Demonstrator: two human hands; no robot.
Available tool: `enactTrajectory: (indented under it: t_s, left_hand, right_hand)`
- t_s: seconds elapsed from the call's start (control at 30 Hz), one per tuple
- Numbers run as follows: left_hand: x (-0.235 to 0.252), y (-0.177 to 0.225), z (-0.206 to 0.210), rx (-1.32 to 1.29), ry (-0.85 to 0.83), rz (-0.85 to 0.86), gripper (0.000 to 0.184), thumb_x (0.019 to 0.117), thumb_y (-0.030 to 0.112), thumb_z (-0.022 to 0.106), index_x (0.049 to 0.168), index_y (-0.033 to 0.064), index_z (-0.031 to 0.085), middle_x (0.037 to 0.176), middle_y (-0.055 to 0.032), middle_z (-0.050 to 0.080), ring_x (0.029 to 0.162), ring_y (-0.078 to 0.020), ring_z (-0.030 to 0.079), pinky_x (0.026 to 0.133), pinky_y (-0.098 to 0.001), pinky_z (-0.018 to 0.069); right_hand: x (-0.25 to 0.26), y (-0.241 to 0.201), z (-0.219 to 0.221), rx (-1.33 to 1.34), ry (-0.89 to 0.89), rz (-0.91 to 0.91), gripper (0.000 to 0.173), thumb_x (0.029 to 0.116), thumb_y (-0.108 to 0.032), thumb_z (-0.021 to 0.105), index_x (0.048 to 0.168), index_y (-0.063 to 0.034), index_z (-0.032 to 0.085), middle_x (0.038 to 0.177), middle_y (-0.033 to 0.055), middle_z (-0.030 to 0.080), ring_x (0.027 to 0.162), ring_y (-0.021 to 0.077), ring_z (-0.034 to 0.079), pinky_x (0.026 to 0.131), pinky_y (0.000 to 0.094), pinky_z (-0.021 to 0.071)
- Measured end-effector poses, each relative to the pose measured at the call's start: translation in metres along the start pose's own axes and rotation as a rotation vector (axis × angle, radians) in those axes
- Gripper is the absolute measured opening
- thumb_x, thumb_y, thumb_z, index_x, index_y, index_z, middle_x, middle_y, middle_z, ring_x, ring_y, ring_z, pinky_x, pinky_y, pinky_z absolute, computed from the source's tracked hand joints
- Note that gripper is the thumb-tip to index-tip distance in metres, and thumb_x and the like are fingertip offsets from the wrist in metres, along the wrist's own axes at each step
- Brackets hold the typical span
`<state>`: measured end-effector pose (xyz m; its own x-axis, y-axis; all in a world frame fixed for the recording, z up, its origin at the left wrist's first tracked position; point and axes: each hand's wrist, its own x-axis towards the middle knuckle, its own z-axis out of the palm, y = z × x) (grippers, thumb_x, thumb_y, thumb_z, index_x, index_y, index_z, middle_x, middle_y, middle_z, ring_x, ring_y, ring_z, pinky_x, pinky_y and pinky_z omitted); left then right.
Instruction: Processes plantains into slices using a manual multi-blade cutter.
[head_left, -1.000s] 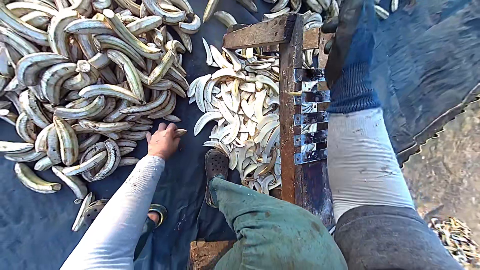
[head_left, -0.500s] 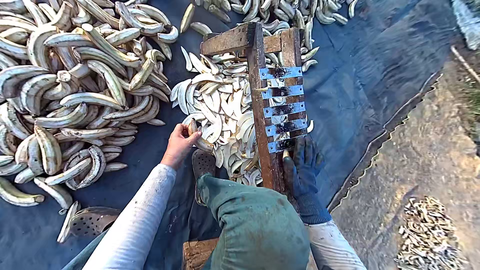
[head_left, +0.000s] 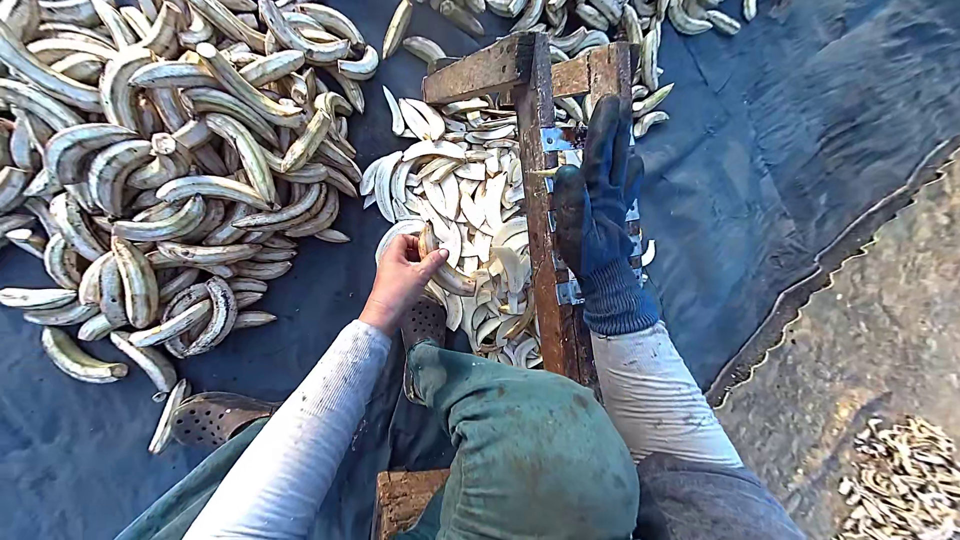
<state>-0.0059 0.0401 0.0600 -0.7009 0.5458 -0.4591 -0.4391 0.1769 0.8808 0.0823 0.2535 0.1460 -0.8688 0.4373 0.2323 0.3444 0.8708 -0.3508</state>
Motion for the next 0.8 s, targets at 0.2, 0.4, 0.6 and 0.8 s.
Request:
enactTrajectory:
  t_s: [0.2,0.4,0.6,0.8]
  left_hand:
    - [-0.034,0.047,0.042,-0.243,-0.185,0.033,0.037,0.1114,0.036,0.042,0.116,0.0031,0.058,0.098,-0.0084,0.063,0.082,-0.0134,0.065,0.076,-0.0323,0.0569]
    - [-0.013,0.026,0.017,0.172,-0.314,0.223,0.039,0.1103,0.027,0.045,0.133,-0.0006,0.060,0.120,-0.0173,0.070,0.111,-0.0241,0.067,0.099,-0.0439,0.0521]
    - [0.067,0.008,-0.111,0.885,0.321,0.117,0.055,0.0995,0.035,0.063,0.145,0.0060,0.053,0.148,-0.0312,0.046,0.137,-0.0534,0.043,0.102,-0.0722,0.0412]
    - [0.083,0.013,-0.151,0.973,0.532,-0.007,0.067,0.0958,0.031,0.069,0.151,0.0044,0.043,0.153,-0.0349,0.036,0.142,-0.0583,0.031,0.102,-0.0763,0.0345]
  right_hand:
    - [-0.044,-0.035,-0.017,-0.127,-0.301,-0.328,0.077,0.0970,-0.054,0.047,0.162,-0.0159,0.030,0.147,0.0181,0.054,0.124,0.0394,0.057,0.106,0.0644,0.0363]
    - [-0.116,0.012,-0.044,-0.160,-0.141,0.035,0.067,0.1038,-0.048,0.042,0.158,-0.0088,0.038,0.145,0.0292,0.054,0.132,0.0513,0.050,0.110,0.0690,0.0333]
    - [-0.190,0.016,-0.045,-0.277,-0.110,0.186,0.069,0.0990,-0.050,0.043,0.145,0.0003,0.055,0.131,0.0340,0.061,0.116,0.0558,0.059,0.097,0.0705,0.0415]
    - [-0.181,0.051,-0.029,-0.252,-0.074,0.012,0.069,0.1063,-0.051,0.021,0.150,-0.0070,0.051,0.154,0.0205,0.049,0.146,0.0452,0.039,0.117,0.0702,0.0182]
